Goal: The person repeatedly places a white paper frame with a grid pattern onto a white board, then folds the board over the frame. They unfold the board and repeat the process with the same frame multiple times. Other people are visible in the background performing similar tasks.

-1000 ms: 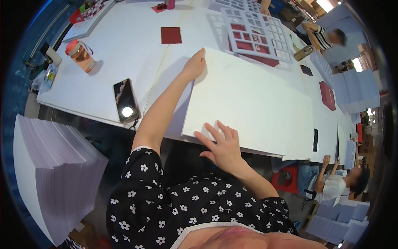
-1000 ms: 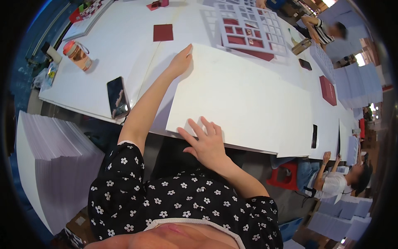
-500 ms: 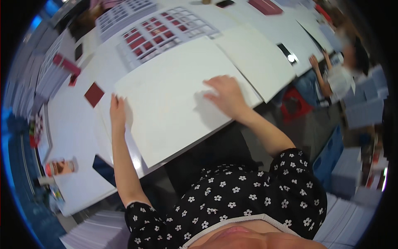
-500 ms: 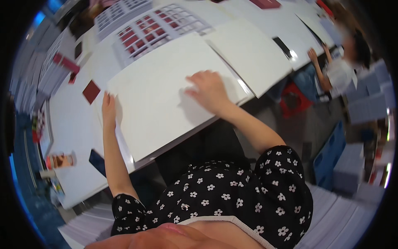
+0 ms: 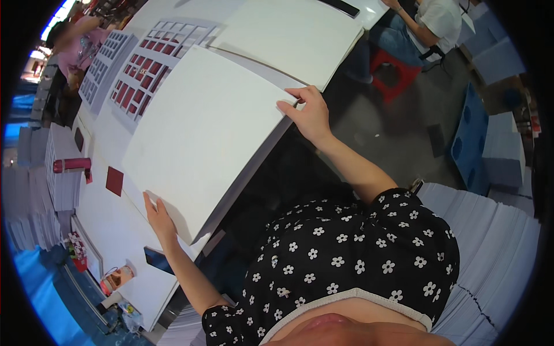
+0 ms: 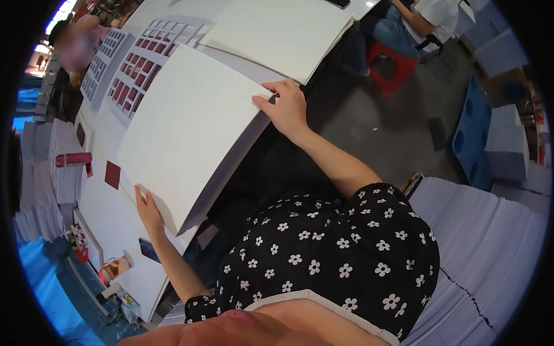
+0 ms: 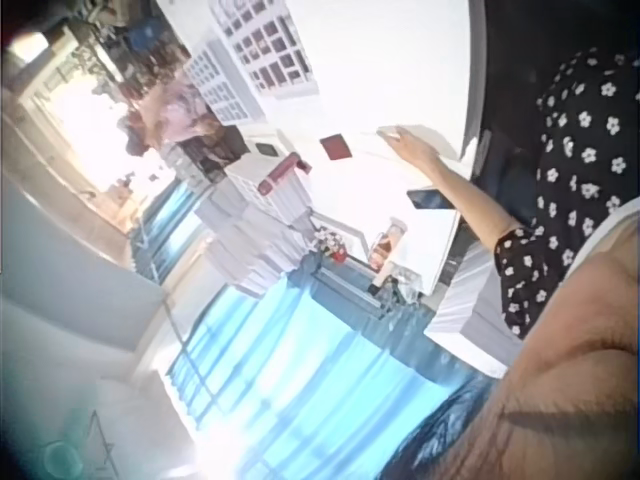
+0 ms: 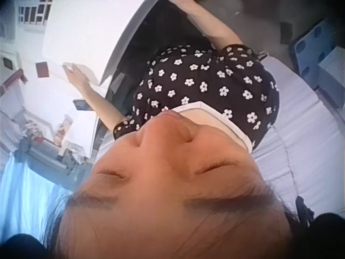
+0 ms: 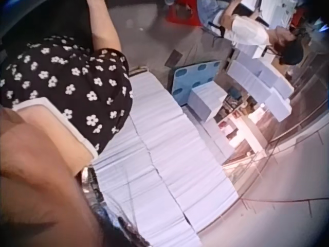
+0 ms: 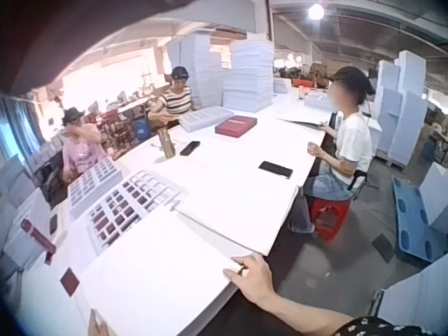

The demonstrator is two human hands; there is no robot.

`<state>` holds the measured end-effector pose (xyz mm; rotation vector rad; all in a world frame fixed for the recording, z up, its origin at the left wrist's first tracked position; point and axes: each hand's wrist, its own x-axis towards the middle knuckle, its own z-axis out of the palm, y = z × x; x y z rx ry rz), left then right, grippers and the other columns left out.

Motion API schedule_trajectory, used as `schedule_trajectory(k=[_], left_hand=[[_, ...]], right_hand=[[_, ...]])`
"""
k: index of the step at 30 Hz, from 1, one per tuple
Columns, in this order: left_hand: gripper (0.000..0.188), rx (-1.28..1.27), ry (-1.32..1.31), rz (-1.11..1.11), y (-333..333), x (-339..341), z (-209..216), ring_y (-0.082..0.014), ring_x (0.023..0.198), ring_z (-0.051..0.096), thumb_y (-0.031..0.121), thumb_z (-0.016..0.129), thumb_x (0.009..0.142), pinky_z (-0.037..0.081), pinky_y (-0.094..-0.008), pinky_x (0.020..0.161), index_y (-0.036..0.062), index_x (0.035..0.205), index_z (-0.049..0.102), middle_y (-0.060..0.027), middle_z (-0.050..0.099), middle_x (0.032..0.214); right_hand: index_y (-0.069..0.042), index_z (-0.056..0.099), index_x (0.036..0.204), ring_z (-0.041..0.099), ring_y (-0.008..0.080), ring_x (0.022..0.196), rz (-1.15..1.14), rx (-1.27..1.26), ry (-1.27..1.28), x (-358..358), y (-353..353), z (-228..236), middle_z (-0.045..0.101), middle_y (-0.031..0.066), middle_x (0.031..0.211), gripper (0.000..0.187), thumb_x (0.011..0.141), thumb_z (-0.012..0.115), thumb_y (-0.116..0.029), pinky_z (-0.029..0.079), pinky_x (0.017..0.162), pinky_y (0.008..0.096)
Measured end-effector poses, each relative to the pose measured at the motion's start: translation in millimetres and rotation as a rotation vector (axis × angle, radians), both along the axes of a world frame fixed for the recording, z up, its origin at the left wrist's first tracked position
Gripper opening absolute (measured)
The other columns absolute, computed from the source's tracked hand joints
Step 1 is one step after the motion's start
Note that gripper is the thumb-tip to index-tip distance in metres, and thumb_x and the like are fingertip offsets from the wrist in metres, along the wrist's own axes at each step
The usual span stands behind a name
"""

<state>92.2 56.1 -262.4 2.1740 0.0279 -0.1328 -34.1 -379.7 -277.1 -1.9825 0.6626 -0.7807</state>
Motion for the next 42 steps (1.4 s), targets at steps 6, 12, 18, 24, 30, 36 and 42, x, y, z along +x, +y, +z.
schedule_trajectory(k=[6, 12, 18, 24, 30, 36, 42], left_hand=[[0.053, -0.015, -0.044, -0.023, 2, 1, -11, -0.0271, 0.141, 0.035, 0.009, 0.045, 0.103, 0.027, -0.0346, 0.115, -0.0014, 0.152, 0.027, -0.0201, 0.03, 0.156], [0.053, 0.008, -0.069, -0.057, 1, -2, -12, -0.0285, 0.144, 0.03, 0.011, 0.046, 0.103, 0.024, -0.036, 0.117, -0.0018, 0.152, 0.027, -0.0201, 0.025, 0.158], [0.052, 0.147, -0.112, -0.093, 6, -2, -13, -0.0318, 0.145, 0.028, 0.017, 0.045, 0.104, 0.023, -0.037, 0.118, -0.0027, 0.15, 0.03, -0.0215, 0.027, 0.157], [0.055, 0.259, -0.185, -0.104, -11, -9, -5, -0.0355, 0.146, 0.024, 0.024, 0.045, 0.104, 0.021, -0.0391, 0.119, -0.0032, 0.15, 0.03, -0.0244, 0.027, 0.156], [0.059, 0.381, -0.175, -0.098, -20, -12, 5, -0.0413, 0.145, 0.023, 0.03, 0.045, 0.104, 0.023, -0.0428, 0.118, -0.003, 0.15, 0.029, -0.0295, 0.024, 0.155], [0.061, 0.371, -0.128, -0.085, -27, -15, 15, -0.0447, 0.144, 0.025, 0.033, 0.045, 0.105, 0.03, -0.0437, 0.115, 0.0008, 0.153, 0.025, -0.0333, 0.016, 0.155], [0.062, 0.407, -0.121, -0.081, -25, -15, 14, -0.0453, 0.143, 0.026, 0.033, 0.044, 0.105, 0.03, -0.0436, 0.115, 0.0021, 0.154, 0.023, -0.0333, 0.014, 0.156]], right_hand=[[-0.007, 0.074, 0.101, 0.059, 0.0178, 0.081, -0.015, 0.07, -0.102, 0, 1, -9, 0.061, 0.0038, 0.092, 0.034, 0.076, 0.079, -0.03, 0.046, 0.074, 0.0329], [-0.008, 0.075, 0.101, 0.059, 0.0172, 0.078, -0.026, 0.074, -0.127, 0, 1, -13, 0.06, 0.0036, 0.09, 0.031, 0.077, 0.078, -0.027, 0.044, 0.078, 0.0336], [-0.008, 0.072, 0.101, 0.061, 0.0172, 0.08, -0.009, 0.04, -0.097, -1, 1, -12, 0.061, 0.0049, 0.089, 0.031, 0.077, 0.077, -0.029, 0.046, 0.076, 0.0351], [-0.007, 0.07, 0.103, 0.065, 0.0265, 0.09, 0.149, -0.133, 0.151, 15, -28, 2, 0.067, 0.0105, 0.101, 0.04, 0.075, 0.072, -0.036, 0.048, 0.082, 0.0387], [-0.006, 0.071, 0.108, 0.067, 0.0259, 0.091, 0.36, -0.294, 0.393, 93, -38, 29, 0.069, 0.0104, 0.101, 0.049, 0.077, 0.073, -0.044, 0.053, 0.077, 0.0381], [-0.004, 0.074, 0.099, 0.068, 0.0281, 0.084, 0.376, -0.247, 0.433, 164, -37, 34, 0.071, 0.0113, 0.091, 0.046, 0.077, 0.076, -0.044, 0.054, 0.069, 0.0404], [-0.001, 0.073, 0.1, 0.067, 0.0258, 0.079, 0.371, -0.209, 0.407, 175, -34, 26, 0.07, 0.0102, 0.088, 0.045, 0.076, 0.077, -0.039, 0.051, 0.068, 0.0378]])
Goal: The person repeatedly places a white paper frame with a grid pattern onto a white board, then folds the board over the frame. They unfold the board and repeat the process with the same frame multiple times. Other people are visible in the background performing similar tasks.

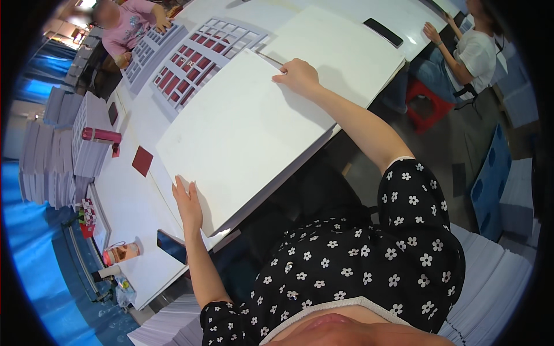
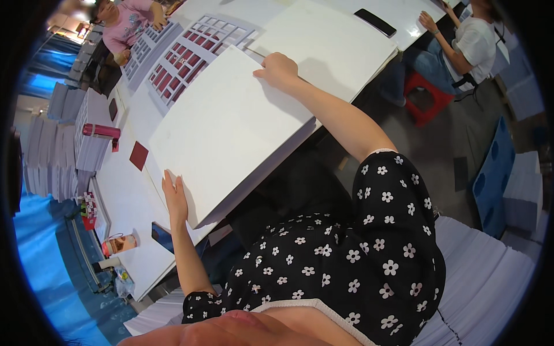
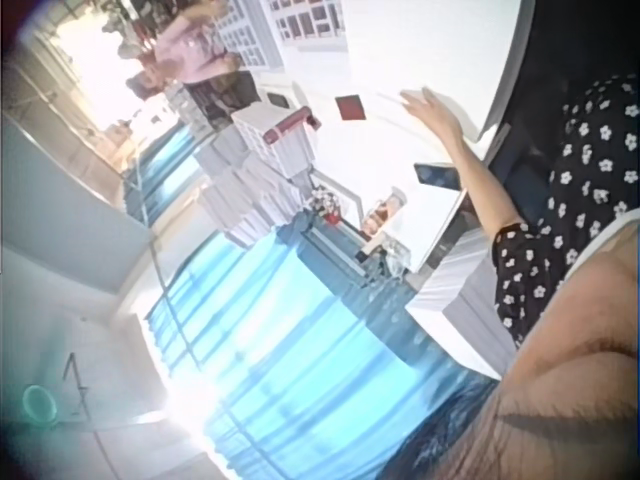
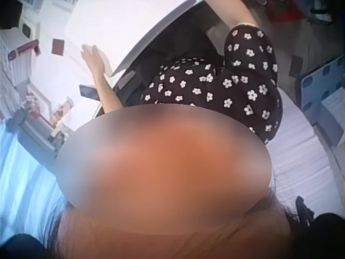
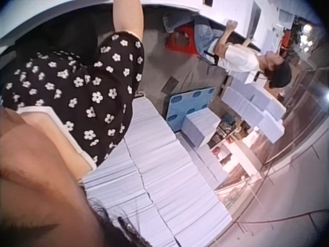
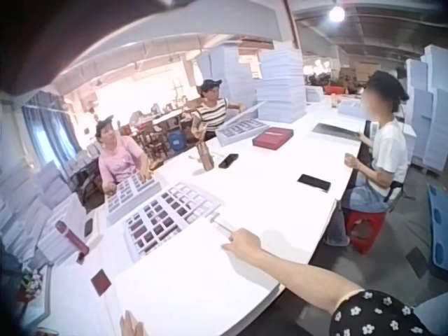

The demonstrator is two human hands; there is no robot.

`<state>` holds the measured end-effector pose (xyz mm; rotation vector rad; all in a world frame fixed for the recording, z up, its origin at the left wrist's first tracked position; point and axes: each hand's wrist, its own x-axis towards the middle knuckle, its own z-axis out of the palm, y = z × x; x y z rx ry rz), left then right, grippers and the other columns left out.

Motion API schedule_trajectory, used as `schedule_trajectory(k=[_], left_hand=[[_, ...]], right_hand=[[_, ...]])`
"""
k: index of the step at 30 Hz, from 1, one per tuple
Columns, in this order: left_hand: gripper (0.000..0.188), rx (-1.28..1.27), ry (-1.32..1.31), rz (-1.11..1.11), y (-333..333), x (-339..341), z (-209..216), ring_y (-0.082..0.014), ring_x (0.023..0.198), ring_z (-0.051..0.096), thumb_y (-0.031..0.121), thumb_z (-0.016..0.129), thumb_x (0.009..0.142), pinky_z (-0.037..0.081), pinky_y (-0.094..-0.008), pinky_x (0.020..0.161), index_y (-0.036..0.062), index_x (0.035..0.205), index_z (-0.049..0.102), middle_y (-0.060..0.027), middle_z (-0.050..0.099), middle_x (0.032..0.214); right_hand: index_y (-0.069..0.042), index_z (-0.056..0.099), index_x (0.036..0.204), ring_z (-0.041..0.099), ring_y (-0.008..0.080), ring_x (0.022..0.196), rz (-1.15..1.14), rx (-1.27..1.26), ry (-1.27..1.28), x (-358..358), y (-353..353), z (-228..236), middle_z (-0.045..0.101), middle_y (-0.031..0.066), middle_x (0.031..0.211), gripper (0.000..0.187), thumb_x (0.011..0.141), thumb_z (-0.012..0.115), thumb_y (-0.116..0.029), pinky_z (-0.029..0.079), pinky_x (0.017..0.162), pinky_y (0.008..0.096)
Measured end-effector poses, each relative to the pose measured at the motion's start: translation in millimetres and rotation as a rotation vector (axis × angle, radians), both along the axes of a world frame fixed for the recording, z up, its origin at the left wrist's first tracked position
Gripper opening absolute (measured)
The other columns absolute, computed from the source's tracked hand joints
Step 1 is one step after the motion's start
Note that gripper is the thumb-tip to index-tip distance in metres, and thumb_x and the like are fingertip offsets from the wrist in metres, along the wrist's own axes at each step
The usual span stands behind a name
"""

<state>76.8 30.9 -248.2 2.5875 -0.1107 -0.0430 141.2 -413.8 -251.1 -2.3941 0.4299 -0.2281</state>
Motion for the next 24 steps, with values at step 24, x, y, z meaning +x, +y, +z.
schedule_trajectory(k=[24], left_hand=[[0.062, -0.036, -0.026, 0.012, -2, -5, 6, -0.047, 0.141, 0.029, 0.028, 0.049, 0.103, 0.029, -0.0456, 0.115, -0.0014, 0.152, 0.025, -0.0346, 0.022, 0.153]], right_hand=[[-0.015, 0.078, 0.09, 0.07, 0.0201, 0.082, -0.269, 0.155, 0.024, 134, 15, -16, 0.074, 0.0042, 0.087, 0.022, 0.077, 0.075, -0.033, 0.053, 0.072, 0.0358]])
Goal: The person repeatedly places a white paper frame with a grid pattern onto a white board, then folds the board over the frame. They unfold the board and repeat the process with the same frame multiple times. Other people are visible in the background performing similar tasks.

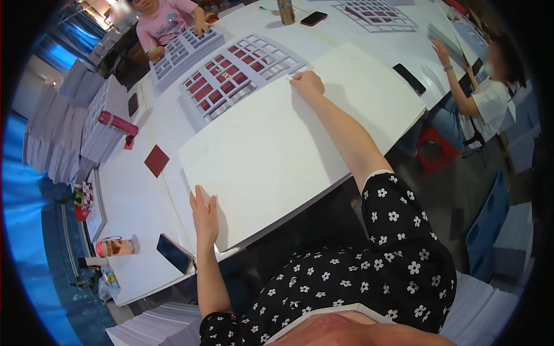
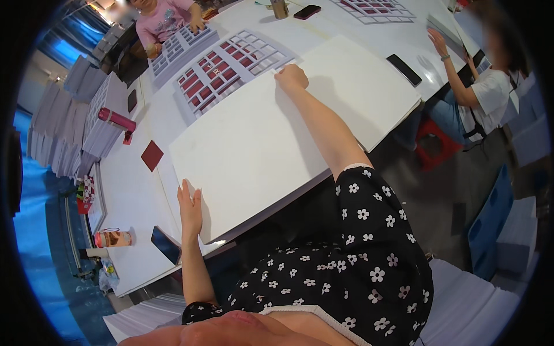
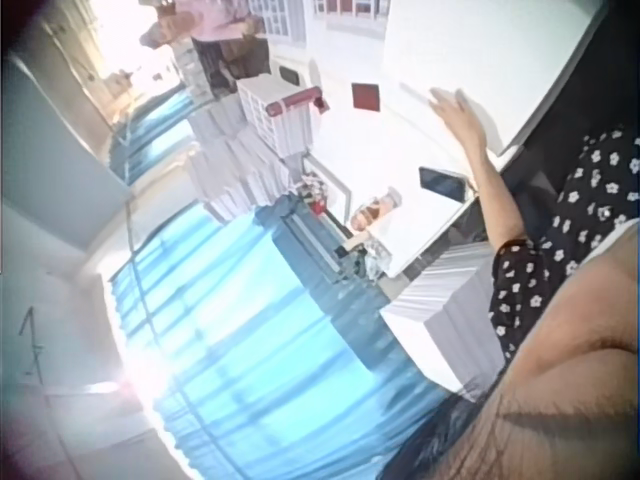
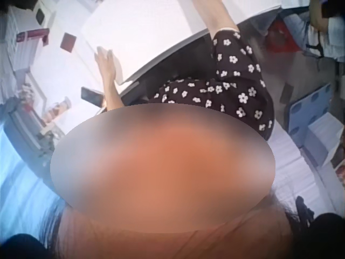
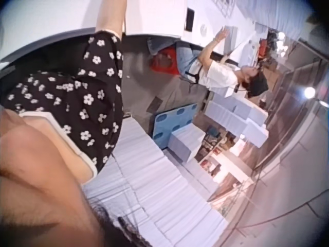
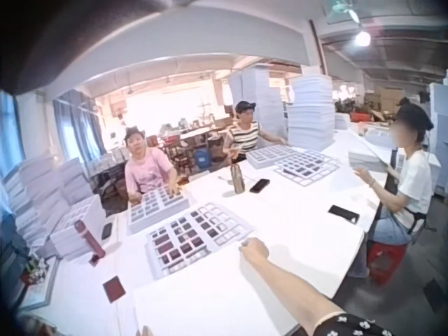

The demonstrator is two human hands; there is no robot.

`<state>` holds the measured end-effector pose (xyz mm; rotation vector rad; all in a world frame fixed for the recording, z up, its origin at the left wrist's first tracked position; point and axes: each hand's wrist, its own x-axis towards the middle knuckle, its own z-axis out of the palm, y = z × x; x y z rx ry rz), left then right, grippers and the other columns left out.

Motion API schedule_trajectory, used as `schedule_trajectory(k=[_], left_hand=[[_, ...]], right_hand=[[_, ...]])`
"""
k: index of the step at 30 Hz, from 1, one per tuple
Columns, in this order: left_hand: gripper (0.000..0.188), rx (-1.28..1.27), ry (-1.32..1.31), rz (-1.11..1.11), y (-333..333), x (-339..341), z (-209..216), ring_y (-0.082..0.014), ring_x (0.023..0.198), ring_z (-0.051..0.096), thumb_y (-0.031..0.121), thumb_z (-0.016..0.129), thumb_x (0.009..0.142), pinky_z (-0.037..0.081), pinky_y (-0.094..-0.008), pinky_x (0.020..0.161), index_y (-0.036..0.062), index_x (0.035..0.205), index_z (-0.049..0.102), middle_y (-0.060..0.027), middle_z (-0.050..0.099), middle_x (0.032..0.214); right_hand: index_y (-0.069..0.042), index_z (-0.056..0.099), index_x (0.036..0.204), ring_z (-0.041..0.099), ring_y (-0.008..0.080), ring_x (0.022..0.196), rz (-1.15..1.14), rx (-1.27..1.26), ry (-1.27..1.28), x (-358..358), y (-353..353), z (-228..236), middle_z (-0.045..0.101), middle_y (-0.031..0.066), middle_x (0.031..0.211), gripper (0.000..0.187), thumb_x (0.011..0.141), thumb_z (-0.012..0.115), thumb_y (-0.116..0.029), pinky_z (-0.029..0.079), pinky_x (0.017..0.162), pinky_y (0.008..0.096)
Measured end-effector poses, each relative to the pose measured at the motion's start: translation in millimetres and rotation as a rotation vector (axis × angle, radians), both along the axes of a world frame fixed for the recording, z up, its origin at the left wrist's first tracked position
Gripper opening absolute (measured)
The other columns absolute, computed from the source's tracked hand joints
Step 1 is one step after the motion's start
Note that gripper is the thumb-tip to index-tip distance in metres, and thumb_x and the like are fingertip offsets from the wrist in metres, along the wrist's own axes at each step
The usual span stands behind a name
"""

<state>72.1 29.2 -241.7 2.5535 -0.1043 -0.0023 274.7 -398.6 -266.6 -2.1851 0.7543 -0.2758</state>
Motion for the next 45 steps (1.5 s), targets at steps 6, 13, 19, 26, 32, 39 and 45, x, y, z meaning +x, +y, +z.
schedule_trajectory(k=[6, 13, 19, 26, 32, 39, 45], left_hand=[[0.062, -0.044, 0.004, 0.005, 0, -1, 1, -0.0469, 0.141, 0.028, 0.027, 0.049, 0.103, 0.029, -0.0454, 0.115, -0.0017, 0.152, 0.024, -0.0341, 0.022, 0.153], [0.061, -0.034, -0.035, -0.018, 5, -1, -5, -0.0471, 0.142, 0.027, 0.026, 0.049, 0.103, 0.029, -0.0451, 0.115, -0.0027, 0.151, 0.026, -0.0349, 0.022, 0.152], [0.062, 0.031, -0.094, -0.012, 8, 4, -12, -0.0536, 0.127, 0.044, 0.028, 0.054, 0.1, 0.038, -0.049, 0.107, -0.0025, 0.148, 0.031, -0.038, 0.027, 0.148], [0.063, -0.023, -0.098, 0.037, 6, 3, -12, -0.051, 0.116, 0.053, 0.029, 0.058, 0.097, 0.044, -0.0501, 0.098, -0.0015, 0.146, 0.033, -0.0388, 0.032, 0.144], [0.063, -0.086, -0.093, 0.067, 6, 0, -8, -0.0493, 0.118, 0.052, 0.027, 0.06, 0.095, 0.044, -0.0506, 0.097, -0.0028, 0.145, 0.035, -0.0393, 0.034, 0.142], [0.061, -0.086, -0.155, 0.072, 4, 1, -14, -0.0504, 0.116, 0.052, 0.024, 0.06, 0.095, 0.044, -0.0489, 0.099, -0.0028, 0.145, 0.036, -0.0376, 0.033, 0.144], [0.055, -0.532, -0.141, 0.08, 16, 8, -29, -0.0388, 0.13, 0.047, 0.016, 0.057, 0.096, 0.037, -0.0414, 0.109, -0.0035, 0.144, 0.038, -0.0269, 0.037, 0.148]], right_hand=[[-0.015, 0.078, 0.092, 0.07, 0.0211, 0.084, 0.005, 0.002, -0.017, -1, 2, 0, 0.075, 0.0049, 0.089, 0.02, 0.077, 0.075, -0.028, 0.054, 0.074, 0.036], [-0.017, 0.076, 0.101, 0.07, 0.0238, 0.092, 0.042, -0.049, -0.019, -1, 1, -3, 0.074, 0.0067, 0.097, 0.024, 0.079, 0.074, -0.029, 0.054, 0.079, 0.0383], [-0.024, 0.064, 0.124, 0.066, 0.0338, 0.102, 0.258, -0.818, 0.043, -5, 11, -8, 0.067, 0.0153, 0.109, 0.033, 0.097, 0.051, -0.037, 0.052, 0.082, 0.0482], [-0.011, 0.04, 0.147, 0.025, 0.0437, 0.143, 0.527, -0.941, 0.114, -20, 68, 6, 0.031, 0.0228, 0.154, 0.067, 0.099, 0.038, -0.057, 0.025, 0.111, 0.0603], [-0.013, 0.026, 0.155, 0.012, 0.04, 0.15, 0.98, -0.839, -0.035, -30, 209, 9, 0.019, 0.0157, 0.162, 0.071, 0.1, 0.033, -0.058, 0.011, 0.118, 0.0597], [-0.019, 0.029, 0.154, 0.014, 0.0377, 0.15, 1.206, -0.853, -0.134, -17, 308, 13, 0.021, 0.0086, 0.162, 0.063, 0.101, 0.034, -0.054, 0.012, 0.118, 0.0595], [-0.023, 0.03, 0.154, 0.014, 0.0379, 0.149, 1.199, -0.9, -0.194, -18, 313, 4, 0.022, 0.0085, 0.162, 0.06, 0.102, 0.034, -0.053, 0.012, 0.118, 0.0591]])
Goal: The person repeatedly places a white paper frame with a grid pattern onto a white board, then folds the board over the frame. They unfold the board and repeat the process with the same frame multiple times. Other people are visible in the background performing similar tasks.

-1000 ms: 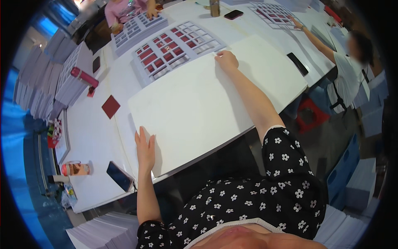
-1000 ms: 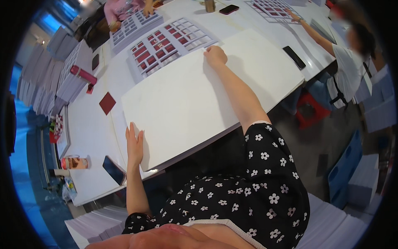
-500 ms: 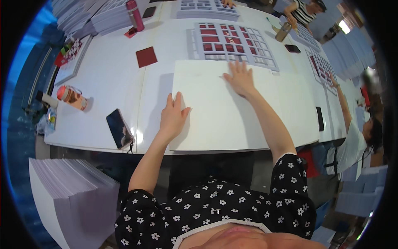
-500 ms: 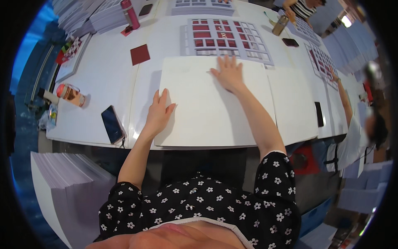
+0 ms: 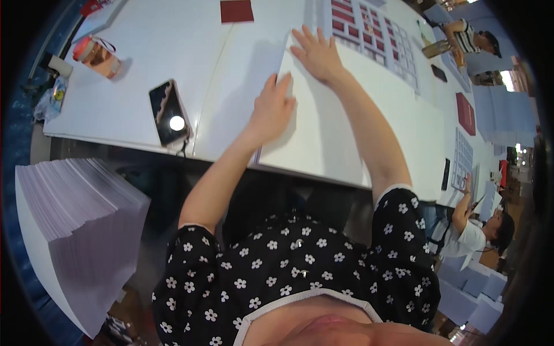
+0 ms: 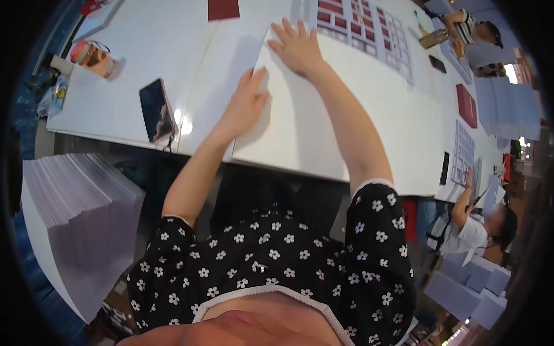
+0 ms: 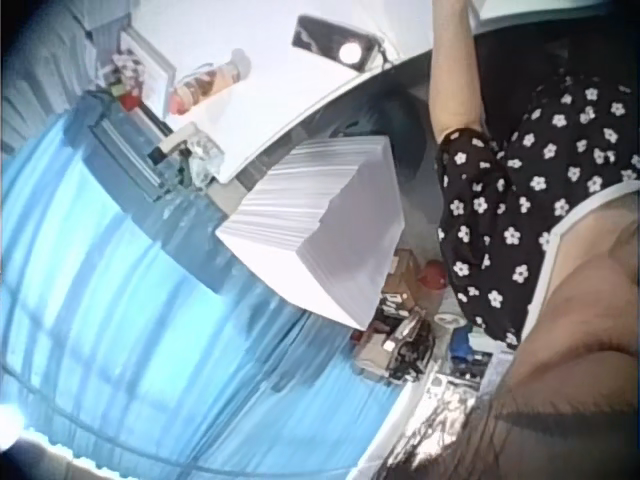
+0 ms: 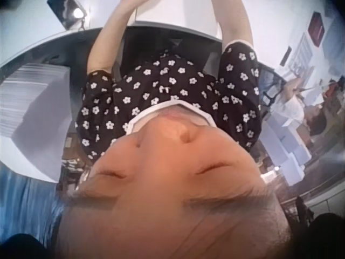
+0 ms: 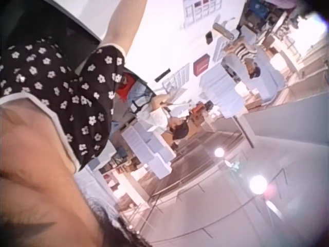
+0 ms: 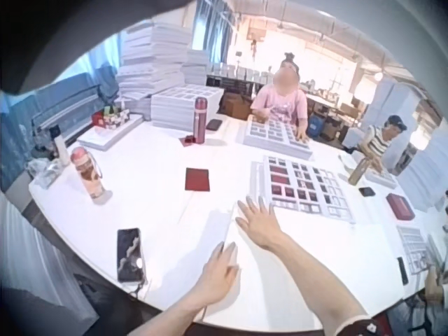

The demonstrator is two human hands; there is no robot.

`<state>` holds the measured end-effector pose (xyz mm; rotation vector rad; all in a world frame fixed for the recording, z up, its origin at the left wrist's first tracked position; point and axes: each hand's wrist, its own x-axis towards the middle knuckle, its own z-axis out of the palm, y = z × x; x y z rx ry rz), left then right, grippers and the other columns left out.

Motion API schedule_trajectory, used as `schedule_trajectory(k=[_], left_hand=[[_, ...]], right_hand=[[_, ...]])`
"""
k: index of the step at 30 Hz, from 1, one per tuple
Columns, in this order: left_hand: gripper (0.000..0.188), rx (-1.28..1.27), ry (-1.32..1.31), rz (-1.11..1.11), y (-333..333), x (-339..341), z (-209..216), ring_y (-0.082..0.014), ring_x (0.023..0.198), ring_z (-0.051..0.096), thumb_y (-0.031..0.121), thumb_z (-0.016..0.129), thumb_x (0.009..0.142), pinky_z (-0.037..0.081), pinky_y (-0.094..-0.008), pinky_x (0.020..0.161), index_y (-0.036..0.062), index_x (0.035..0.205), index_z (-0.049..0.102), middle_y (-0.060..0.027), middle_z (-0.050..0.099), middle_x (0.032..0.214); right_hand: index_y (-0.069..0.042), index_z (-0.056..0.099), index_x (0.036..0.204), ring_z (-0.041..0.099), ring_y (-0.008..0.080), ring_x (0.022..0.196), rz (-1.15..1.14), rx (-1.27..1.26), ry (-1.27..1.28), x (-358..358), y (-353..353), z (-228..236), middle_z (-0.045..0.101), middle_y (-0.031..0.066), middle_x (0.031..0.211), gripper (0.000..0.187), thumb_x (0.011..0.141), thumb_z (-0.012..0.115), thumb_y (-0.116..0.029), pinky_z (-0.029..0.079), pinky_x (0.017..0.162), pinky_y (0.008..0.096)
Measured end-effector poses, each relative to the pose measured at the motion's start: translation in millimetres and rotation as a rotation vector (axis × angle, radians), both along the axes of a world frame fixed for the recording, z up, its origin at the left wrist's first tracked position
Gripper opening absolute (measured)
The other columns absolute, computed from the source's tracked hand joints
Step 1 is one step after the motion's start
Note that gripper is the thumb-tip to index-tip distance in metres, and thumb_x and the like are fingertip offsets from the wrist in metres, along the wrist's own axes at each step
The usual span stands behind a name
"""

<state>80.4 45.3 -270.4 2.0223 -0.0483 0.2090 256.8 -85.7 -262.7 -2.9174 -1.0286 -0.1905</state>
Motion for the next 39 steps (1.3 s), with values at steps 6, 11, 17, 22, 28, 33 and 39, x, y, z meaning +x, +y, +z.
schedule_trajectory(k=[6, 11, 17, 22, 28, 33, 39], left_hand=[[0.046, -0.686, 0.182, -0.04, 40, -49, 6, -0.0236, 0.137, 0.043, 0.009, 0.049, 0.101, 0.033, -0.035, 0.113, -0.0009, 0.145, 0.042, -0.0127, 0.047, 0.146], [0.043, -0.669, 0.176, -0.05, 36, -115, 10, -0.0204, 0.135, 0.044, 0.009, 0.053, 0.099, 0.034, -0.0334, 0.111, 0.0008, 0.141, 0.049, -0.0136, 0.05, 0.144], [0.038, -0.218, 0.006, -0.011, 16, -144, 8, -0.0259, 0.137, 0.045, 0.009, 0.056, 0.097, 0.034, -0.036, 0.112, 0.0042, 0.134, 0.057, -0.0163, 0.05, 0.144], [0.036, 0.032, -0.049, -0.03, 19, -146, 2, -0.0265, 0.139, 0.042, 0.007, 0.05, 0.1, 0.031, -0.0364, 0.114, 0.0036, 0.135, 0.057, -0.0159, 0.048, 0.146], [0.036, 0.087, -0.088, -0.083, 26, -143, -3, -0.0244, 0.14, 0.04, 0.016, 0.041, 0.106, 0.029, -0.0362, 0.115, 0.0016, 0.136, 0.055, -0.0138, 0.051, 0.144], [0.041, 0.049, -0.107, -0.058, 23, -136, 5, -0.0291, 0.135, 0.045, 0.026, 0.037, 0.108, 0.031, -0.0387, 0.113, 0.0006, 0.127, 0.062, -0.0179, 0.05, 0.143], [0.063, -0.341, -0.347, -0.128, 11, -121, 97, -0.0321, 0.138, 0.04, 0.05, 0.033, 0.105, 0.033, -0.0467, 0.112, 0.0009, 0.141, 0.044, -0.02, 0.042, 0.149]], right_hand=[[-0.029, 0.031, 0.154, 0.009, 0.0365, 0.151, 0.254, -0.01, 0.085, -96, -30, 24, 0.02, 0.0074, 0.163, 0.056, 0.102, 0.039, -0.049, 0.006, 0.12, 0.0568], [-0.035, 0.031, 0.153, 0.01, 0.0376, 0.15, 0.449, -0.079, 0.182, -181, -56, 44, 0.019, 0.007, 0.163, 0.059, 0.098, 0.048, -0.049, 0.009, 0.119, 0.0602], [-0.017, 0.037, 0.15, 0.021, 0.0336, 0.148, 0.429, 0.083, 0.208, -254, -68, 50, 0.031, 0.0102, 0.158, 0.083, 0.083, 0.065, -0.055, 0.018, 0.118, 0.0591], [0.001, 0.039, 0.144, 0.029, 0.0325, 0.146, 0.252, 0.267, 0.139, -294, -79, 40, 0.037, 0.0173, 0.153, 0.095, 0.075, 0.072, -0.053, 0.025, 0.118, 0.0504], [0.005, 0.043, 0.139, 0.043, 0.038, 0.135, -0.318, 0.385, -0.069, -318, -184, 36, 0.049, 0.023, 0.141, 0.092, 0.068, 0.082, -0.04, 0.034, 0.112, 0.0508], [0.002, 0.04, 0.143, 0.04, 0.0363, 0.138, -0.719, 0.252, -0.225, -328, -294, 12, 0.046, 0.0234, 0.144, 0.074, 0.085, 0.073, -0.031, 0.029, 0.114, 0.0505], [0.009, 0.043, 0.138, 0.044, 0.0338, 0.134, -0.887, 0.901, -0.154, -331, -359, -21, 0.046, 0.025, 0.143, 0.052, 0.1, 0.053, -0.025, 0.031, 0.113, 0.0384]])
